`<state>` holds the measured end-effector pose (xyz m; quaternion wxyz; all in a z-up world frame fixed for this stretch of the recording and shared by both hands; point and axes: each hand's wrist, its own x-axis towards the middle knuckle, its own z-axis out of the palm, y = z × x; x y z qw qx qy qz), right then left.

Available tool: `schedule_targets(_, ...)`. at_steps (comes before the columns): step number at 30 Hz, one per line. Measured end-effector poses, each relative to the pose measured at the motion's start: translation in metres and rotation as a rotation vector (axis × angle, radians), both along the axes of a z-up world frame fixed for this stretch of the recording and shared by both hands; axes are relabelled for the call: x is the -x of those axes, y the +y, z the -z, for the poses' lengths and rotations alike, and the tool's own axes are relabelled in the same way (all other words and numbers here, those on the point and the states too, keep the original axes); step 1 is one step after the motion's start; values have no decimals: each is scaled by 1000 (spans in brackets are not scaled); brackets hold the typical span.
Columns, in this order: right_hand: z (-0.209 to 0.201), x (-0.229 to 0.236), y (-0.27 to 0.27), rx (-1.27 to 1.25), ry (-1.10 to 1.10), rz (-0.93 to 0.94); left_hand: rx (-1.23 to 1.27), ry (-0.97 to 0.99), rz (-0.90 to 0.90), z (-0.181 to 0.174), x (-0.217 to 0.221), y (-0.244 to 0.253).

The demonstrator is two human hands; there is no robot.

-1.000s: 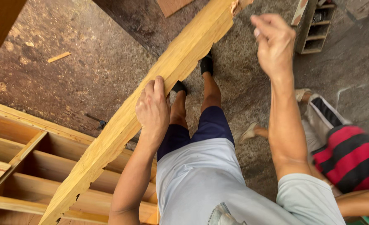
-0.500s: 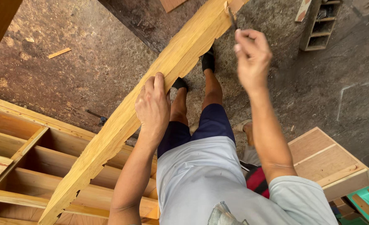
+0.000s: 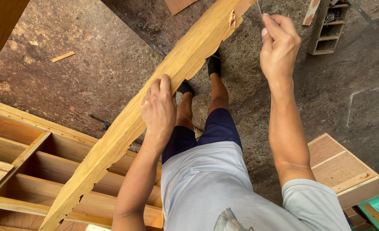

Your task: The person applies wood putty to the edge of a carved wooden board using a small knife.

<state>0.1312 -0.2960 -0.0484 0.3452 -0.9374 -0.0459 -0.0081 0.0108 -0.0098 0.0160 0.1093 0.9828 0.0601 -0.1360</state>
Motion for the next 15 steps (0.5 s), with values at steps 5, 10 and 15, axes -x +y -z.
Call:
schedule_targets(5, -24, 20, 13, -47, 82, -96, 17, -1, -7, 1, 2, 1)
schedule_targets(10, -48, 24, 27, -123, 174, -138, 13, -4, -7, 0, 0, 2)
schedule_targets(15, -55, 30, 33, -166, 217, -186, 1, -40, 15, 1, -1, 2)
